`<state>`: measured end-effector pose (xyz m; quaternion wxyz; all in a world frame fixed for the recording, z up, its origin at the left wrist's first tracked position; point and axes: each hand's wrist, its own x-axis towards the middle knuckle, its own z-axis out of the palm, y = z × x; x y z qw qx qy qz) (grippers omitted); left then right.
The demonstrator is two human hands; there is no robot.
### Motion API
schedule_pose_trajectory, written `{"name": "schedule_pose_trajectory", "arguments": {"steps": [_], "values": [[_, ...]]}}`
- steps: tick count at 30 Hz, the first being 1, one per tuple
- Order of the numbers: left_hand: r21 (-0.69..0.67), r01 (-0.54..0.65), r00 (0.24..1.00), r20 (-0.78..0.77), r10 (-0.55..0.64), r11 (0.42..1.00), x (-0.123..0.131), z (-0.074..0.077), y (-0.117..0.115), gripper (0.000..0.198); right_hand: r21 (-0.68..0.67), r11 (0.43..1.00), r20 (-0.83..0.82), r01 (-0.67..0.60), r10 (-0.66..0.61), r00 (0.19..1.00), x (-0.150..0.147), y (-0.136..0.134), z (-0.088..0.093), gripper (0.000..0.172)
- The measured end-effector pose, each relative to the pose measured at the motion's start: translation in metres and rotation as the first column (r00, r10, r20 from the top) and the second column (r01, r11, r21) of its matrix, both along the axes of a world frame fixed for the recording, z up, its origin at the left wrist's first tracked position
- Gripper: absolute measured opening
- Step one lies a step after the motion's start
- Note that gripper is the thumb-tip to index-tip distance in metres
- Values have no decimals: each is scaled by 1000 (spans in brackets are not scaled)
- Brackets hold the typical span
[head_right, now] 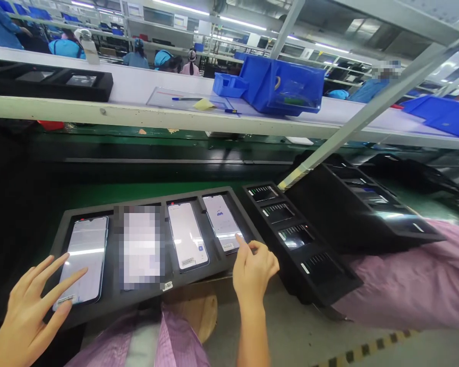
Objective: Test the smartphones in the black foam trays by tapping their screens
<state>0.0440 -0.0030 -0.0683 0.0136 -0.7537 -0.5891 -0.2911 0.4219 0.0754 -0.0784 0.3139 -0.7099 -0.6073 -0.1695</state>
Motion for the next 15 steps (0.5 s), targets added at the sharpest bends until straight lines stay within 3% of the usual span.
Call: {"name": "schedule_pose_trajectory", "arguments": {"steps": [3,6,9,10,12,14,15], "values": [[6,5,1000,10,-5,1000,-1,-1,0,56,-98,995,42,33,-29,999,11,5,-4,45],[13,-8,998,61,7,1000,0,-1,-1,51,-109,994,66,29,-22,998,13,7,-7,46],[-25,-144,965,218,146,989,4,1,0,41,-44,999,47,0,2,999,2,4,-6,46],[-58,-232,924,300,239,971,6,1,1,37,-26,999,31,-36,37,999,-4,2,-6,45],[-187,-370,763,498,412,910,7,1,5,36,-13,989,11,-150,150,989,-20,-1,-4,43],[-339,-357,579,651,491,871,7,0,9,41,-18,959,0,-282,282,960,-37,-5,-2,40],[-385,-305,521,698,491,871,7,-2,10,42,-23,939,-7,-343,343,939,-46,-7,0,39]]}}
